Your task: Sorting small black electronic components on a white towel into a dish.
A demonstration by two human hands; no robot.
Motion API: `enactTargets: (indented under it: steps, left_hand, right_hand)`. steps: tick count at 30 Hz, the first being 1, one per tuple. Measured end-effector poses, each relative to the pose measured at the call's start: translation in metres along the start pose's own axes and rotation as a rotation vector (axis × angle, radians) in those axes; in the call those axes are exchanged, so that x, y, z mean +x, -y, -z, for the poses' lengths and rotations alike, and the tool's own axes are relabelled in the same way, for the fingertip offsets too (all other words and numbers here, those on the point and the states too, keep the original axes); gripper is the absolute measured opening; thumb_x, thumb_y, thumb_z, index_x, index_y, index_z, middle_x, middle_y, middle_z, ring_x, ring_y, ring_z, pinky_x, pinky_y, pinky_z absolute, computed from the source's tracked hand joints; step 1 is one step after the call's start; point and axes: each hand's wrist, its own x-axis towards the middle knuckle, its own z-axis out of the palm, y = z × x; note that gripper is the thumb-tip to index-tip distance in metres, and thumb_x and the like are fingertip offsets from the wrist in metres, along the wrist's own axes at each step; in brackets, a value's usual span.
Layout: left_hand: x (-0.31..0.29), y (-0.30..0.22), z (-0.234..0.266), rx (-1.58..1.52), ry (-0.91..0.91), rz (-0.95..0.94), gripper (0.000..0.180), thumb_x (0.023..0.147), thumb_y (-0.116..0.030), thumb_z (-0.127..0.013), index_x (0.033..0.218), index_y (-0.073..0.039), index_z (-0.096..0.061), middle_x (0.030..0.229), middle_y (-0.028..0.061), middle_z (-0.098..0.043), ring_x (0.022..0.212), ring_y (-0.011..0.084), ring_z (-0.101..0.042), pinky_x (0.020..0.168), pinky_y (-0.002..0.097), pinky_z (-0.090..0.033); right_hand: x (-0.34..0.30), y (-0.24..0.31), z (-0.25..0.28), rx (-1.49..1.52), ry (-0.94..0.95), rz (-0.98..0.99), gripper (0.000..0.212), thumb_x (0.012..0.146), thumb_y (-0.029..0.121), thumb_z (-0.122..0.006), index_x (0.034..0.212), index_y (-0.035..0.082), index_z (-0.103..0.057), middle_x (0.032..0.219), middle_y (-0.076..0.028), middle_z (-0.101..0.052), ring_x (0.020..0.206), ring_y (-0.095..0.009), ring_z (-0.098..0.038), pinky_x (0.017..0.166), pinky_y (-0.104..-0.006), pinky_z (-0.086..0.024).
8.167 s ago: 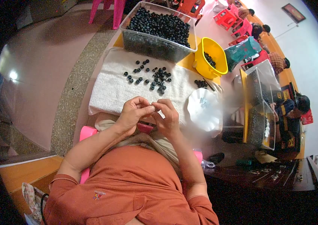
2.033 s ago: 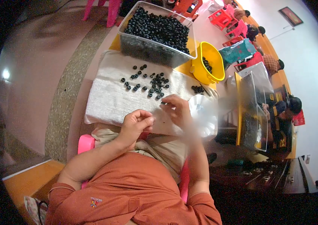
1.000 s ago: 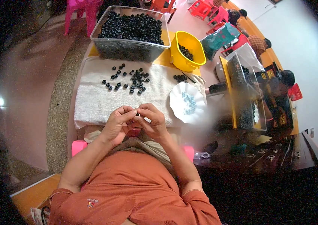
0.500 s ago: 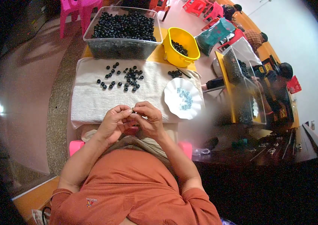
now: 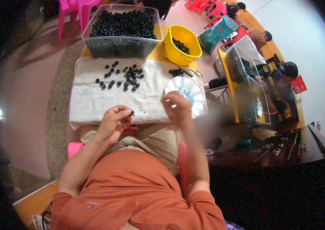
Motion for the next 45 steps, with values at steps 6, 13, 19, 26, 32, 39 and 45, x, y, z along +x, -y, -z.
enactTargets:
  steps: [6,13,19,26,32,39,45]
  left_hand:
    - [0.001,0.006,-0.001,0.015,0.001,0.018,0.007,0.089,-0.010,-0.068,0.093,-0.007,-0.063,0.085,0.0017,-0.065,0.076,0.0104,-0.061,0.071,0.0266,-0.056]
    - [0.000,0.006,-0.002,0.029,-0.004,0.012,0.008,0.088,-0.010,-0.069,0.092,-0.007,-0.064,0.086,0.0016,-0.064,0.075,0.0102,-0.061,0.070,0.0264,-0.056]
    - [-0.001,0.005,-0.003,0.037,-0.002,0.008,0.008,0.088,-0.010,-0.069,0.093,-0.007,-0.063,0.085,0.0014,-0.064,0.075,0.0099,-0.061,0.070,0.0265,-0.056]
    - [-0.001,0.009,-0.004,0.056,-0.006,0.022,0.010,0.088,-0.011,-0.069,0.094,-0.007,-0.062,0.084,0.0005,-0.063,0.073,0.0092,-0.061,0.069,0.0258,-0.057]
    - [-0.003,0.006,-0.007,0.069,-0.014,0.023,0.009,0.089,-0.010,-0.069,0.093,-0.007,-0.062,0.084,0.0005,-0.063,0.074,0.0095,-0.061,0.068,0.0253,-0.057]
    - [-0.002,0.009,-0.007,0.064,-0.003,0.018,0.010,0.088,-0.010,-0.070,0.093,-0.006,-0.062,0.084,0.0010,-0.063,0.074,0.0093,-0.061,0.067,0.0252,-0.057]
    - [-0.003,0.009,-0.008,0.085,0.019,0.018,0.011,0.088,-0.010,-0.070,0.093,-0.006,-0.062,0.086,0.0013,-0.063,0.076,0.0099,-0.061,0.067,0.0250,-0.056]
  right_hand:
    - [0.009,-0.038,0.048,-0.573,0.310,-0.159,0.014,0.082,0.010,-0.068,0.094,0.006,-0.073,0.095,-0.012,-0.069,0.084,-0.032,-0.067,0.078,-0.0389,-0.053]
    - [0.020,-0.039,0.040,-0.704,0.559,-0.293,0.022,0.076,0.005,-0.061,0.093,0.006,-0.075,0.091,-0.021,-0.069,0.084,-0.038,-0.066,0.081,-0.0447,-0.052]
    - [0.028,-0.037,0.037,-0.709,0.630,-0.249,0.021,0.074,0.005,-0.059,0.088,0.004,-0.075,0.087,-0.024,-0.068,0.085,-0.040,-0.066,0.081,-0.0448,-0.052]
    - [0.026,-0.047,0.035,-0.669,0.606,-0.169,0.012,0.074,0.010,-0.064,0.081,0.005,-0.072,0.084,-0.020,-0.067,0.083,-0.038,-0.065,0.078,-0.0430,-0.051]
    - [0.020,-0.046,0.038,-0.521,0.467,-0.189,0.012,0.074,0.007,-0.067,0.084,0.002,-0.071,0.083,-0.018,-0.068,0.076,-0.034,-0.066,0.072,-0.0379,-0.053]
    - [0.002,-0.034,0.025,0.110,0.254,-0.165,0.013,0.094,-0.002,-0.054,0.104,-0.003,-0.062,0.088,-0.006,-0.058,0.079,-0.014,-0.063,0.072,-0.0263,-0.052]
    - [-0.014,0.002,-0.016,0.500,0.252,-0.273,0.012,0.096,-0.002,-0.052,0.103,-0.005,-0.060,0.094,-0.007,-0.058,0.081,-0.016,-0.065,0.076,-0.0281,-0.055]
